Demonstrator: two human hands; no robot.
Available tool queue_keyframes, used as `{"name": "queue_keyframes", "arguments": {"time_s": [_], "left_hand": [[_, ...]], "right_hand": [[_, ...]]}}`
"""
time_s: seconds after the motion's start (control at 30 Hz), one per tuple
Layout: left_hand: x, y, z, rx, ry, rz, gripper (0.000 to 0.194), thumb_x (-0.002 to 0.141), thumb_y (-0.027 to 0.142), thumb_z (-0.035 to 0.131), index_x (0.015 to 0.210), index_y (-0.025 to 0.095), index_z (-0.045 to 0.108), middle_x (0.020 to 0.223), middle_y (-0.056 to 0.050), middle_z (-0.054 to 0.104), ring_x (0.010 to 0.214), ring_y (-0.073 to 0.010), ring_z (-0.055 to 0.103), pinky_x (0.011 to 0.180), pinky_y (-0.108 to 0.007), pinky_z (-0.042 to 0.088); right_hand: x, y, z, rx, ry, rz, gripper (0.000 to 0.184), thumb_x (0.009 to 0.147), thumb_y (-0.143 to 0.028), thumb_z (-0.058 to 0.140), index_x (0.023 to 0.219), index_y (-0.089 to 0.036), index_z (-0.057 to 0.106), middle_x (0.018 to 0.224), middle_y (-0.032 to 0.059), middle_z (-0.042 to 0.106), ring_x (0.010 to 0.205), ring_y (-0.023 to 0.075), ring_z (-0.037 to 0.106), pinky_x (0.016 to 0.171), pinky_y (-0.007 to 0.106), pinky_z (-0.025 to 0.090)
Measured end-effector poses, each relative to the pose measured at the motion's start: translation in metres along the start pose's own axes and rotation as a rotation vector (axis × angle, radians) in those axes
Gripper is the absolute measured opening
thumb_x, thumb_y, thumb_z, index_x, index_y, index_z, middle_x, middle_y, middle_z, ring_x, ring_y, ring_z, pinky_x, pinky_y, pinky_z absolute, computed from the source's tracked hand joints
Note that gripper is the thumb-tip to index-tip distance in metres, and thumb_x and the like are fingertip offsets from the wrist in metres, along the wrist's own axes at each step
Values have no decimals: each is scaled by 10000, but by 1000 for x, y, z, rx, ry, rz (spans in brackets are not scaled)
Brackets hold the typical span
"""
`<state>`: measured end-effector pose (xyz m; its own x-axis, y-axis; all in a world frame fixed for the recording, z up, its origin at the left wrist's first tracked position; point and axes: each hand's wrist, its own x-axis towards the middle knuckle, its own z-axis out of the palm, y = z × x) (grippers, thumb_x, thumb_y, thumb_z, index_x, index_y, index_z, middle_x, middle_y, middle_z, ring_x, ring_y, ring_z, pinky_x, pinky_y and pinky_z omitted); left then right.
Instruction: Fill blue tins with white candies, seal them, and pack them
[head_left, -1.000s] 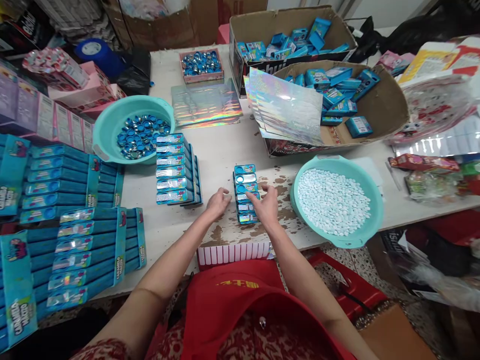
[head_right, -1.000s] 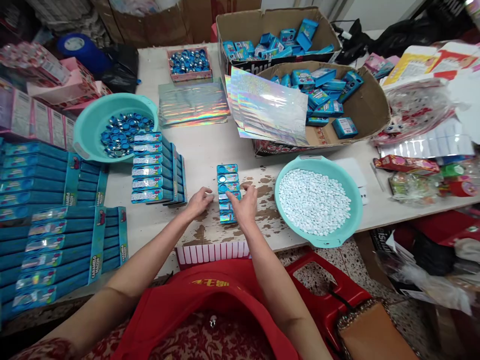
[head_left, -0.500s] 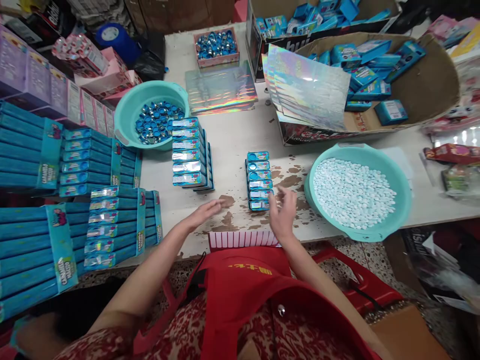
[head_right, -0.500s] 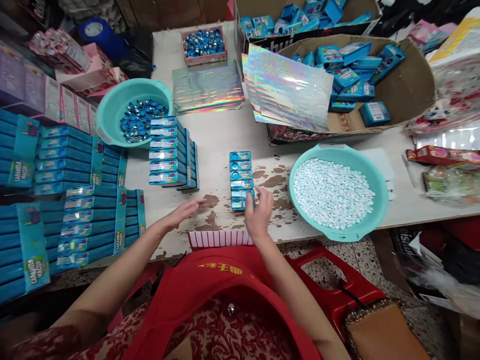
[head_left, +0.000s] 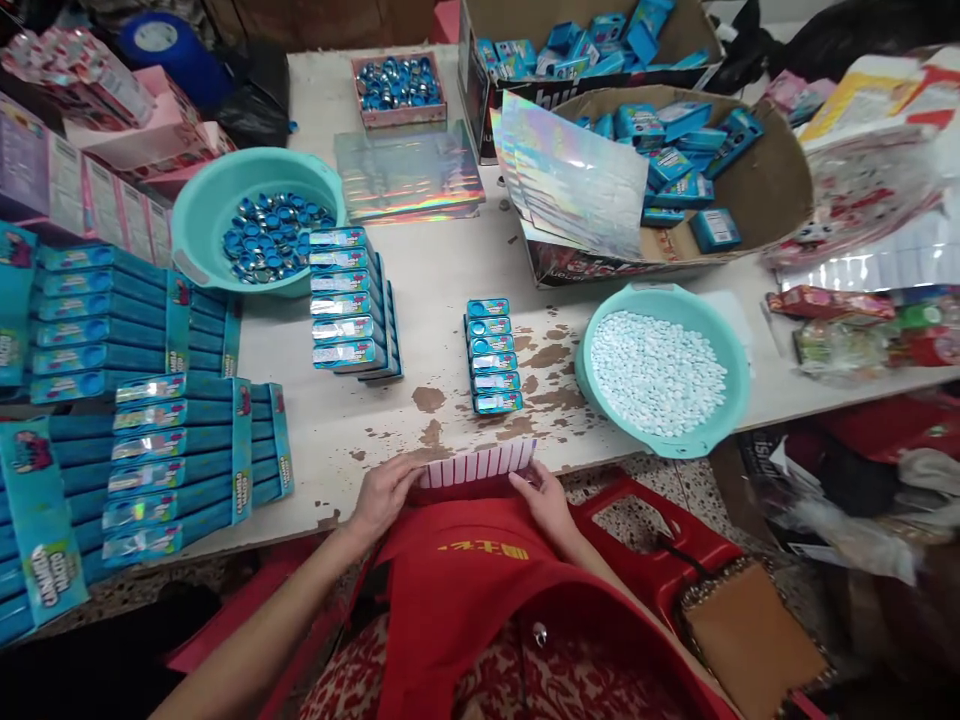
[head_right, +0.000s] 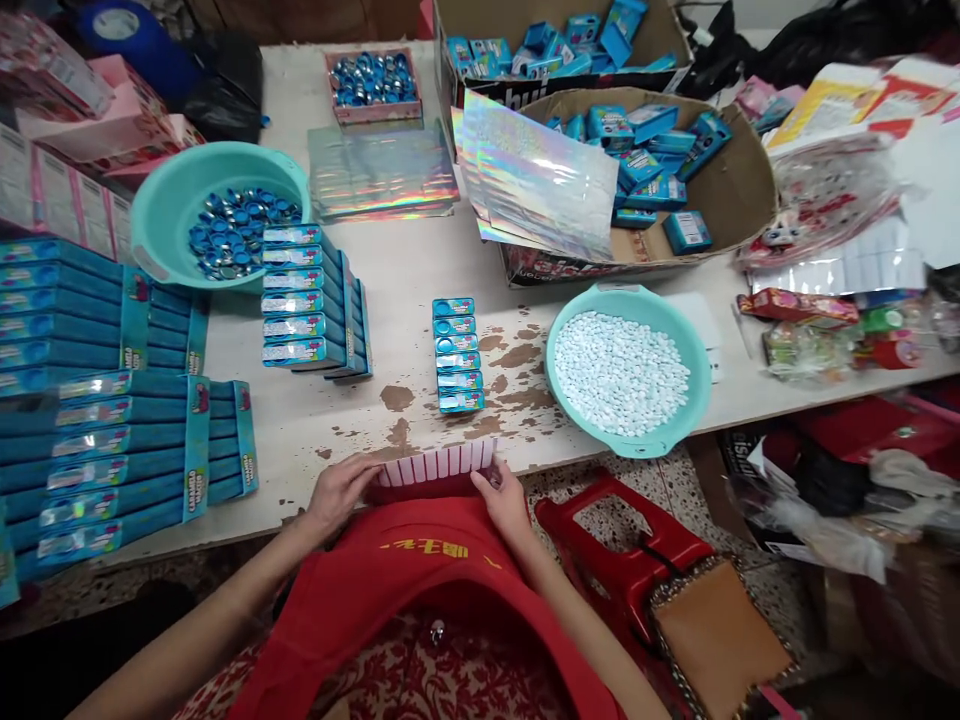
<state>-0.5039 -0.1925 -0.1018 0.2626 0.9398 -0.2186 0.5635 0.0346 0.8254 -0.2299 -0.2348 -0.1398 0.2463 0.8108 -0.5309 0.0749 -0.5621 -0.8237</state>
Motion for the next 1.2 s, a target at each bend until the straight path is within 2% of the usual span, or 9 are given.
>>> {"name": "queue_keyframes", "arguments": {"time_s": [0.17, 0.33, 0.4, 0.53, 0.63, 0.77, 0.93, 1.07, 1.2], "left_hand": [[-50, 16, -5, 301, 178, 494, 253, 869, 210, 490, 1011, 314, 672, 1038, -51, 701, 1052, -199, 615, 879, -381, 497], [-87, 24, 3, 348, 152, 528, 269, 869, 239, 516, 1088, 331, 643, 1069, -49, 695, 1111, -211, 594, 944, -404, 480], [-93, 31, 9, 349, 189, 473, 236, 860, 236, 524, 1033, 312, 666, 1010, -45, 713, 1018, -194, 642, 871, -346, 520], [-87, 53, 17, 209, 310, 113, 182, 857, 257, 513, 887, 231, 690, 851, -45, 724, 781, -154, 667, 734, -266, 525], [-71, 59, 18, -3, 256, -173, 235, 824, 363, 529, 790, 178, 670, 726, -23, 687, 661, -141, 616, 621, -233, 488], [-51, 41, 22, -235, 181, -408, 307, 685, 460, 603, 686, 153, 612, 559, 22, 572, 503, -110, 496, 468, -208, 376], [-38, 22, 37, -393, 239, -527, 361, 564, 472, 656, 708, 147, 594, 492, 44, 517, 446, -107, 456, 445, -208, 328], [-38, 23, 44, -390, 265, -514, 345, 567, 458, 643, 701, 145, 589, 487, 47, 507, 444, -103, 443, 445, -207, 309], [-38, 25, 43, -376, 215, -450, 327, 594, 453, 630, 702, 149, 577, 521, 42, 526, 470, -101, 454, 457, -205, 314]], "right_hand": [[-14, 4, 0, 97, -54, 15, 511, 600, -462, 716, 1030, -198, 640, 1134, 139, 654, 1074, 299, 606, 955, 485, 456], [-25, 9, -9, 151, -38, -3, 516, 568, -388, 748, 1035, -215, 612, 1048, 116, 677, 989, 281, 639, 863, 442, 510], [-29, 12, -14, 156, -17, -14, 435, 548, -371, 760, 929, -216, 618, 908, 79, 697, 862, 254, 658, 799, 413, 526], [-34, 11, -25, 54, -54, -103, 289, 631, -418, 716, 782, -187, 631, 780, 43, 689, 727, 197, 623, 726, 352, 516], [-33, 6, -36, 44, -136, -127, 307, 666, -461, 694, 733, -167, 636, 726, 34, 686, 683, 172, 611, 694, 307, 503], [-27, 6, -47, 69, -117, -123, 378, 646, -523, 692, 761, -166, 642, 704, 47, 700, 652, 188, 626, 634, 307, 512], [-25, 15, -46, 5, -51, -181, 457, 725, -497, 589, 1027, -158, 637, 955, 123, 712, 846, 251, 666, 784, 406, 527], [-31, 25, -40, -266, -50, -377, 368, 770, -380, 529, 1041, -169, 660, 1208, 145, 613, 1130, 276, 560, 995, 452, 409], [-30, 35, -30, -400, -58, -442, 422, 783, -318, 525, 1161, -144, 596, 1227, 156, 580, 1161, 272, 521, 1001, 437, 399]]}}
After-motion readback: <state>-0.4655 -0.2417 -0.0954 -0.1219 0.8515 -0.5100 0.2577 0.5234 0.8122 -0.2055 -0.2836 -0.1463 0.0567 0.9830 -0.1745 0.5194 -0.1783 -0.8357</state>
